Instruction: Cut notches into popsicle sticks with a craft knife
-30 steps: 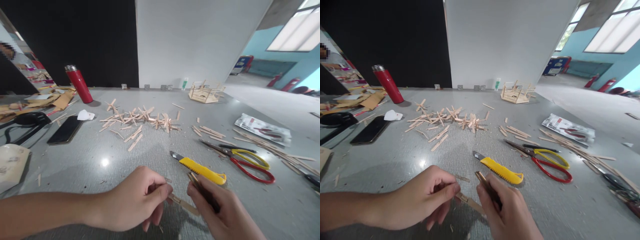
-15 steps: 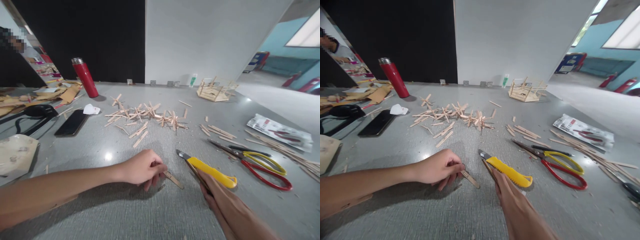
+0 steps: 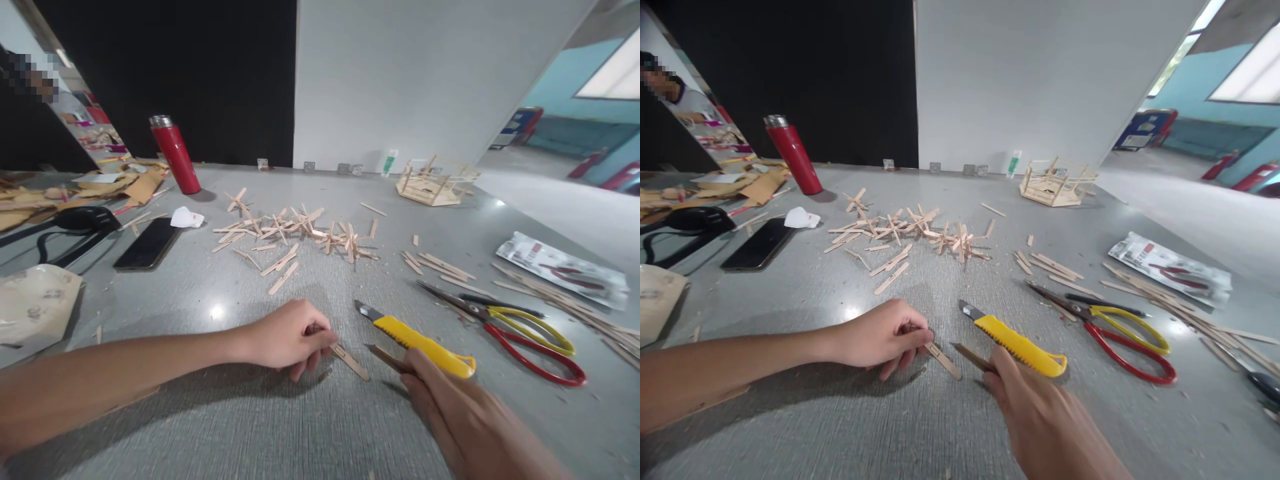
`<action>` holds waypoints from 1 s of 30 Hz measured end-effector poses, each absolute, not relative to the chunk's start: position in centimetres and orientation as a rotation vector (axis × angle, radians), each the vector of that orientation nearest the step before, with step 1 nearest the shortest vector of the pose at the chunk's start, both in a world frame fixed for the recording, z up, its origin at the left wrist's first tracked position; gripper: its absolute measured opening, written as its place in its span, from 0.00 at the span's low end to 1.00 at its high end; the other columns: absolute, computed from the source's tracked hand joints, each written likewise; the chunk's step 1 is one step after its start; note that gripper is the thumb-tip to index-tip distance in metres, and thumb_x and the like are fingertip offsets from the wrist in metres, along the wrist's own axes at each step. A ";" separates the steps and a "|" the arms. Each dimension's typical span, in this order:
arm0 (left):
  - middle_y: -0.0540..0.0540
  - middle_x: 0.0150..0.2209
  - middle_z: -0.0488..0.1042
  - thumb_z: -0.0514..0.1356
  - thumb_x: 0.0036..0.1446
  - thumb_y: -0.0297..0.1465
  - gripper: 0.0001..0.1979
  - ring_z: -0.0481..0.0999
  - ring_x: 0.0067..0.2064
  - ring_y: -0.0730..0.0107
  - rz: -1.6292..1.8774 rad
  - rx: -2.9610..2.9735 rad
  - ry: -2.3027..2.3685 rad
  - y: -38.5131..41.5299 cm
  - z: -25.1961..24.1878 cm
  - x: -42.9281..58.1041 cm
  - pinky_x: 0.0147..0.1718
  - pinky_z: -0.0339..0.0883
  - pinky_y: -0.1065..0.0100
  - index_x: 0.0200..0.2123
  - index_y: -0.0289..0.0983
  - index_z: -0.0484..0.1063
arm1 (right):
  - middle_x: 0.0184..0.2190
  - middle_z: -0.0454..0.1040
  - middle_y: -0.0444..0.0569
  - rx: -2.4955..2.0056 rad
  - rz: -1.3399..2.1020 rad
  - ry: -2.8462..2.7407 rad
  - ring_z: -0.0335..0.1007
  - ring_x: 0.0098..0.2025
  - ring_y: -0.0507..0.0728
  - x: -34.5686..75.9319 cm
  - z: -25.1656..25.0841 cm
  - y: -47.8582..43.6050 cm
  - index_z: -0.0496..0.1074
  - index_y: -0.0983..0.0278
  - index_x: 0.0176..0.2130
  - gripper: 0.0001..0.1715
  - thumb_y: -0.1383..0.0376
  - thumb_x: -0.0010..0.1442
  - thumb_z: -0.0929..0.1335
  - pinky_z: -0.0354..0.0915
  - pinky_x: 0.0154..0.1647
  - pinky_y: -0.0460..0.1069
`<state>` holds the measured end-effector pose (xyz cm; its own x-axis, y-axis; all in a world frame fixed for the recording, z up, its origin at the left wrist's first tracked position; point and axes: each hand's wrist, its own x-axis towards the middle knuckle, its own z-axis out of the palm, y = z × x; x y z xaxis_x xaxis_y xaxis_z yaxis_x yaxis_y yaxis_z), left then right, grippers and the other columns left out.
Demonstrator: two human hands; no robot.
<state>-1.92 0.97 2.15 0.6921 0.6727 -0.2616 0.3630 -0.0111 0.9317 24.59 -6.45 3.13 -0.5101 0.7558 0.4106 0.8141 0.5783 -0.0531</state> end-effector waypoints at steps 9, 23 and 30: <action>0.51 0.22 0.72 0.53 0.71 0.41 0.22 0.70 0.17 0.79 0.351 1.704 0.865 0.6 2.2 -1.9 0.19 0.59 0.76 0.25 0.36 0.66 | 0.40 0.83 0.52 -1.036 -0.297 -2.655 0.81 0.32 0.54 24.1 1.3 -7.4 0.61 0.71 0.64 0.34 0.81 0.60 0.56 0.76 0.29 0.47; 0.52 0.19 0.70 0.53 0.70 0.39 0.23 0.69 0.17 0.78 0.360 1.755 0.883 0.2 2.4 -1.6 0.23 0.61 0.74 0.22 0.37 0.64 | 0.28 0.73 0.42 -1.168 -0.541 -2.676 0.74 0.22 0.52 22.3 0.9 -7.7 0.54 0.74 0.69 0.48 0.85 0.50 0.57 0.70 0.19 0.46; 0.53 0.19 0.70 0.53 0.70 0.36 0.21 0.68 0.16 0.79 0.346 1.761 0.852 0.3 2.5 -1.7 0.23 0.61 0.75 0.23 0.37 0.64 | 0.28 0.73 0.42 -1.187 -0.574 -2.671 0.75 0.23 0.54 22.1 0.9 -7.9 0.55 0.75 0.68 0.48 0.84 0.49 0.58 0.70 0.20 0.48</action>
<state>-1.66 0.34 2.52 0.6991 0.6931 -0.1757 0.3745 -0.1456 0.9157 22.08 -7.91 0.92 -0.6714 0.6784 0.2982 0.7410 0.6109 0.2788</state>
